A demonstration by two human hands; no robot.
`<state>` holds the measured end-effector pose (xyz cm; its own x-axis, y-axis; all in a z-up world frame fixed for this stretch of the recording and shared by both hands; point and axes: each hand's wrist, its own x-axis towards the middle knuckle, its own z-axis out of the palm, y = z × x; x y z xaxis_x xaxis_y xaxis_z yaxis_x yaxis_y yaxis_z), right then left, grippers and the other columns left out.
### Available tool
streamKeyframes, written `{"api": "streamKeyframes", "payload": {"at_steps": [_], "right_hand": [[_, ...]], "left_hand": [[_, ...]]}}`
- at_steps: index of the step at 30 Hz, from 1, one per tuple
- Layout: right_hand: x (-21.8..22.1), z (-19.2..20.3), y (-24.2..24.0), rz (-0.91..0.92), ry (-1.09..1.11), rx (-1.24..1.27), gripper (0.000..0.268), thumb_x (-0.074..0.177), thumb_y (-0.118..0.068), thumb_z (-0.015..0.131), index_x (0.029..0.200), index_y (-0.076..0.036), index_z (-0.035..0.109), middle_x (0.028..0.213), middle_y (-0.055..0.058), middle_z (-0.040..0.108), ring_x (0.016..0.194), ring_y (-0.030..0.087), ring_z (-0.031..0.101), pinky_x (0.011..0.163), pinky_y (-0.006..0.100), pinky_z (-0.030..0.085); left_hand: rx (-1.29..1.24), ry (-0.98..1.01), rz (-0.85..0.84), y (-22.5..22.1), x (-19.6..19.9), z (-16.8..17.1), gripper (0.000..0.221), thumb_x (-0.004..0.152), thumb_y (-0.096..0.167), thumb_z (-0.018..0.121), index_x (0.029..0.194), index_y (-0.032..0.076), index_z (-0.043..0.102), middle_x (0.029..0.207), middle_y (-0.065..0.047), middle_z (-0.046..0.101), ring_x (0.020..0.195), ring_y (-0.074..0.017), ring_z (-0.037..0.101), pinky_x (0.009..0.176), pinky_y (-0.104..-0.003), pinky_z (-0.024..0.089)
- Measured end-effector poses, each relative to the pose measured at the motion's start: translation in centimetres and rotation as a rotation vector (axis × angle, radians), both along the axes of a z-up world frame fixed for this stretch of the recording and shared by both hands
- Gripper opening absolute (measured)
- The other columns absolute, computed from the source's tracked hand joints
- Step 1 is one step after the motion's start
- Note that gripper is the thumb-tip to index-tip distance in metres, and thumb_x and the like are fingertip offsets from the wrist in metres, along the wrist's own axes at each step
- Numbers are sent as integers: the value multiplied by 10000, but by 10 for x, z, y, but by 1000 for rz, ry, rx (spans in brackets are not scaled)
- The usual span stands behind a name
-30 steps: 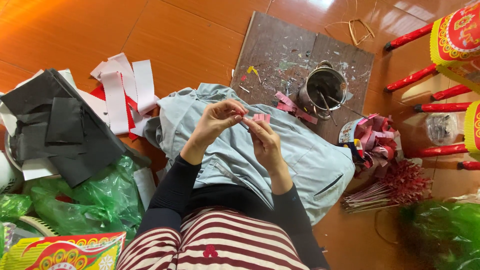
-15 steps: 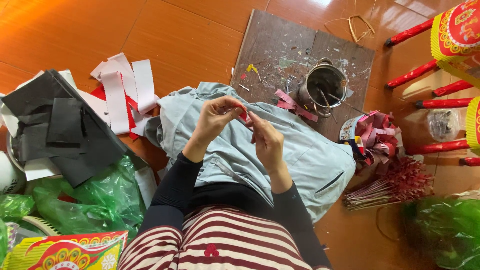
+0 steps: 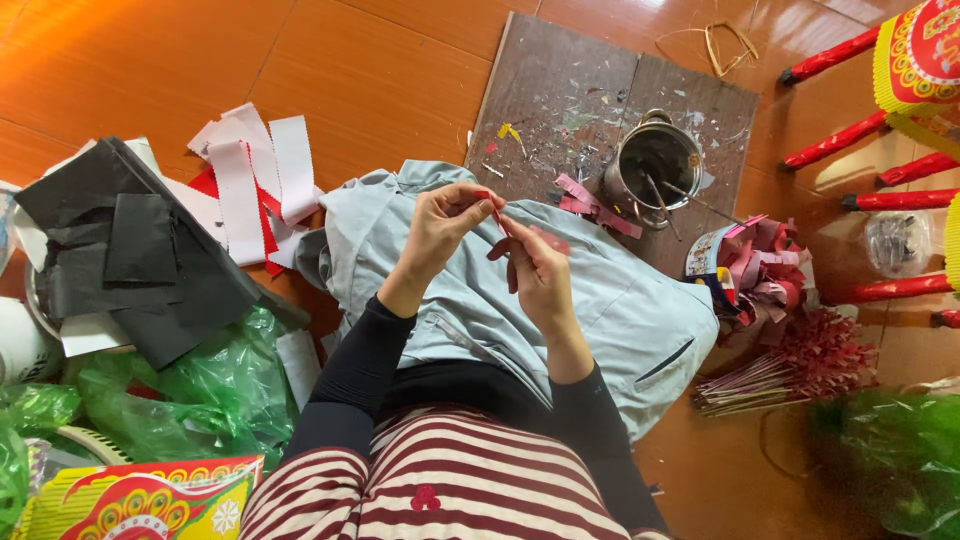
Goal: Assembling decorative paper flowers by sticking paper petals onto wooden rods using adhesive.
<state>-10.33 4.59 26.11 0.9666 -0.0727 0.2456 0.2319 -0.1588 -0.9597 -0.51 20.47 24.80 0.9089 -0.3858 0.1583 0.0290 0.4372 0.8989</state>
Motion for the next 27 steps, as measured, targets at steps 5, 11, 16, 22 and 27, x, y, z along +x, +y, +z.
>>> {"api": "streamKeyframes", "payload": {"at_steps": [5,11,16,22,27], "right_hand": [[0,6,0,83,74,216,319,1077,-34,509,1382,-28,603,1013,64,725,700,64,618,566,231,506],[-8,-2,-6,-335,-166,-428,143,943,20,739,1013,-18,620,897,120,613,727,213,616,656,329,507],[-10,-1,-6,-403,-220,-428,114,936,1,741,979,-5,636,869,132,604,719,272,616,656,342,504],[-10,-10,-9,-293,25,-334,49,1010,-48,668,1041,-19,692,827,73,676,598,180,634,572,308,499],[-9,-9,-10,-272,3,-296,91,988,-53,679,1067,-10,663,846,85,679,646,170,640,602,297,516]], "left_hand": [[-64,14,-21,-1,1,-7,129,1002,62,682,1071,-47,680,1024,-110,761,891,-133,716,832,-284,608],[29,-46,164,-6,3,-11,74,1110,44,582,1156,-11,568,1001,-121,764,922,-147,725,868,-275,585],[-33,59,39,-7,5,-6,350,944,-36,685,1246,32,523,997,-107,731,924,-164,733,876,-293,604],[68,155,-94,-4,6,-29,104,992,41,710,1058,-39,713,937,-74,750,872,-144,723,704,-286,562],[77,101,-73,-8,6,-33,101,971,31,744,1048,-29,720,967,-43,740,880,-96,678,790,-258,564]]}}
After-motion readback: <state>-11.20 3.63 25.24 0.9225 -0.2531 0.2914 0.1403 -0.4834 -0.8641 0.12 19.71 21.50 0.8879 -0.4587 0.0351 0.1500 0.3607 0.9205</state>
